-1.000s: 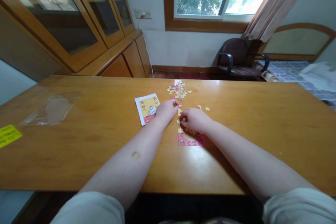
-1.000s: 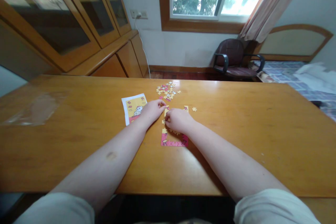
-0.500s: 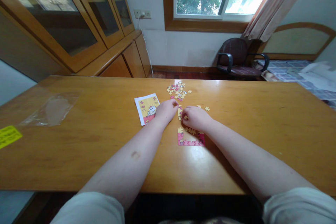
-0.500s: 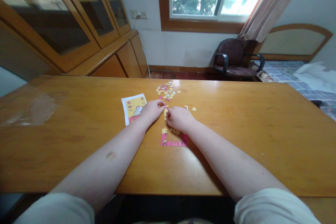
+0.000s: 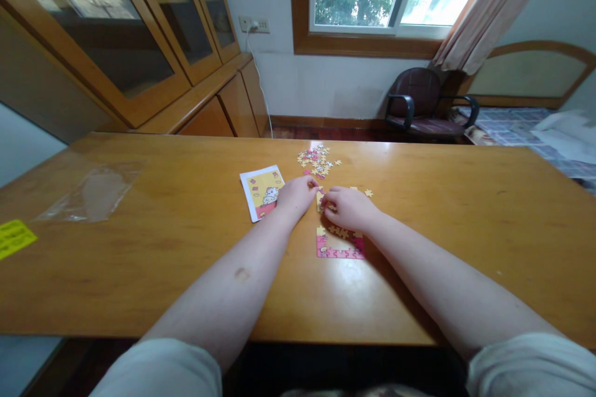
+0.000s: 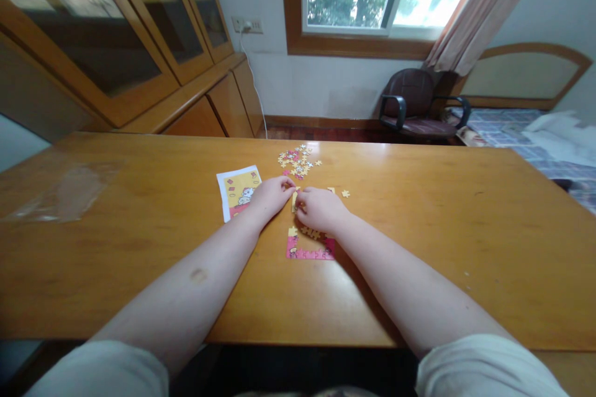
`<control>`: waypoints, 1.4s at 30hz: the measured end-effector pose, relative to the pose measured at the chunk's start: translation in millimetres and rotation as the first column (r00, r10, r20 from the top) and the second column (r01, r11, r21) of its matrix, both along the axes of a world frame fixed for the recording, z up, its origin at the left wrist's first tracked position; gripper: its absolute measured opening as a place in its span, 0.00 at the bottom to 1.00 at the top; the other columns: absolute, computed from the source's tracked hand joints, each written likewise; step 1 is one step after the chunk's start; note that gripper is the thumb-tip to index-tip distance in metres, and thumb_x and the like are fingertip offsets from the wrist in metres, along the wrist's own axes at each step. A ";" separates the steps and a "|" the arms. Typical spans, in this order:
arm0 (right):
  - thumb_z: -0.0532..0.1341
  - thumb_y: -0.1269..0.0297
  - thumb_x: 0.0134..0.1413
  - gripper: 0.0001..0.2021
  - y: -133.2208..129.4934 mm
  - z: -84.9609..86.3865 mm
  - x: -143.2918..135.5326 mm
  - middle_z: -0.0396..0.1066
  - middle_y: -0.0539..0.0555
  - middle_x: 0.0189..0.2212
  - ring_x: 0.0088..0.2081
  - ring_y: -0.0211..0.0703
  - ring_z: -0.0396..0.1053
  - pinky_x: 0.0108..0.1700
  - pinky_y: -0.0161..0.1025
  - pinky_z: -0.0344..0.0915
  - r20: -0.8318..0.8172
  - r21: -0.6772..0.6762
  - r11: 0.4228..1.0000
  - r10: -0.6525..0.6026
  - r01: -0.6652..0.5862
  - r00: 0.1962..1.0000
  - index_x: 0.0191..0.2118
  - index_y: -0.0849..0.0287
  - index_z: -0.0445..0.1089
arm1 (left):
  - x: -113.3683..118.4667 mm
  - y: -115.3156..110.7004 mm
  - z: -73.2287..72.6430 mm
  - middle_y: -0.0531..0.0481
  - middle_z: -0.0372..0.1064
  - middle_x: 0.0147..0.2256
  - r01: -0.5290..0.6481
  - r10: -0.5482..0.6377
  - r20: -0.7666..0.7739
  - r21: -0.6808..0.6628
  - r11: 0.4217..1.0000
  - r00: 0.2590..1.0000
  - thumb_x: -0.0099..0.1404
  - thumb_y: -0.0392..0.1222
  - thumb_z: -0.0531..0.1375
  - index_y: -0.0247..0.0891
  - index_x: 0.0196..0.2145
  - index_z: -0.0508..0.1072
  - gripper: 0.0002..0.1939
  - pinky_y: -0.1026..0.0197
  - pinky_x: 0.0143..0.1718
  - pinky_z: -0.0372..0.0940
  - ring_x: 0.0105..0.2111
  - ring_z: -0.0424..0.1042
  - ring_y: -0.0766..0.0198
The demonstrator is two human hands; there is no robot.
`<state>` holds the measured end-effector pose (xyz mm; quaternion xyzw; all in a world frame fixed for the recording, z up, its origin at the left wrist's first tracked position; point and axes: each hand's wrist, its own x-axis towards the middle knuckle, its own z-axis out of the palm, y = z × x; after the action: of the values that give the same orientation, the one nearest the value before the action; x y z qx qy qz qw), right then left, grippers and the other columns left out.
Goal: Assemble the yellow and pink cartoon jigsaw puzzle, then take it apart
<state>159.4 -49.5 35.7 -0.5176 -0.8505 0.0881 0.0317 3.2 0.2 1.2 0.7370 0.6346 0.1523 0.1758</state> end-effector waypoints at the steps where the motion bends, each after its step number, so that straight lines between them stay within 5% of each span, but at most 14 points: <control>1: 0.54 0.64 0.55 0.13 0.0 0.4 0.2 0.73 0.53 0.39 0.38 0.44 0.71 0.38 0.35 0.62 0.000 -0.001 1.000 0.006 -0.006 1.000 0.41 0.54 0.74 | 0.0 -0.1 0.1 0.51 0.76 0.37 0.001 -0.001 0.000 0.002 1.000 1.000 0.62 0.49 0.57 0.47 0.39 0.76 0.11 0.60 0.37 0.64 0.38 0.73 0.58; 10: 0.54 0.66 0.55 0.13 12.4 5.7 15.3 0.74 0.53 0.39 0.38 0.41 0.70 0.40 0.34 0.61 -0.072 -0.008 0.996 -0.085 0.084 0.994 0.38 0.55 0.75 | 0.4 0.6 0.2 0.51 0.76 0.38 -0.003 0.003 -0.002 -0.011 1.000 1.000 0.62 0.49 0.57 0.47 0.39 0.76 0.11 0.59 0.38 0.64 0.38 0.72 0.57; 19: 0.60 0.64 0.51 0.11 16.9 5.7 21.3 0.75 0.50 0.41 0.42 0.41 0.71 0.45 0.33 0.62 -0.064 -0.130 0.991 0.033 -0.041 0.997 0.40 0.51 0.75 | -0.1 -0.3 0.9 0.51 0.76 0.38 -0.003 0.003 0.009 -0.002 1.000 1.000 0.62 0.49 0.57 0.48 0.38 0.76 0.10 0.60 0.38 0.64 0.38 0.72 0.58; 30: 0.58 0.64 0.53 0.10 14.1 5.0 14.4 0.77 0.49 0.38 0.38 0.42 0.73 0.37 0.33 0.63 0.008 -0.155 0.987 -0.043 0.043 0.999 0.39 0.50 0.75 | 1.0 -0.1 0.4 0.50 0.76 0.39 -0.011 0.011 -0.005 -0.004 1.000 1.000 0.62 0.50 0.57 0.47 0.39 0.76 0.11 0.60 0.38 0.64 0.39 0.73 0.57; 39: 0.60 0.70 0.50 0.08 19.4 1.3 17.9 0.76 0.51 0.36 0.37 0.39 0.71 0.40 0.31 0.62 -0.109 -0.180 0.982 0.032 -0.051 0.994 0.34 0.55 0.77 | 0.5 0.7 -0.1 0.50 0.76 0.38 -0.010 0.010 0.003 -0.001 1.000 1.000 0.62 0.50 0.57 0.47 0.38 0.76 0.11 0.60 0.37 0.64 0.37 0.73 0.57; 42: 0.61 0.67 0.53 0.08 26.0 -1.2 22.0 0.75 0.52 0.37 0.37 0.39 0.71 0.41 0.31 0.63 -0.203 -0.124 0.992 -0.031 0.006 0.979 0.36 0.56 0.77 | 0.4 0.4 -0.1 0.51 0.76 0.38 -0.010 0.010 0.002 -0.004 1.000 1.000 0.62 0.49 0.57 0.48 0.38 0.76 0.11 0.59 0.37 0.64 0.37 0.73 0.57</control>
<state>181.4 -23.5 34.5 -0.5145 -0.8310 0.1926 0.0877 3.6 0.6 1.2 0.7333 0.6384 0.1527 0.1774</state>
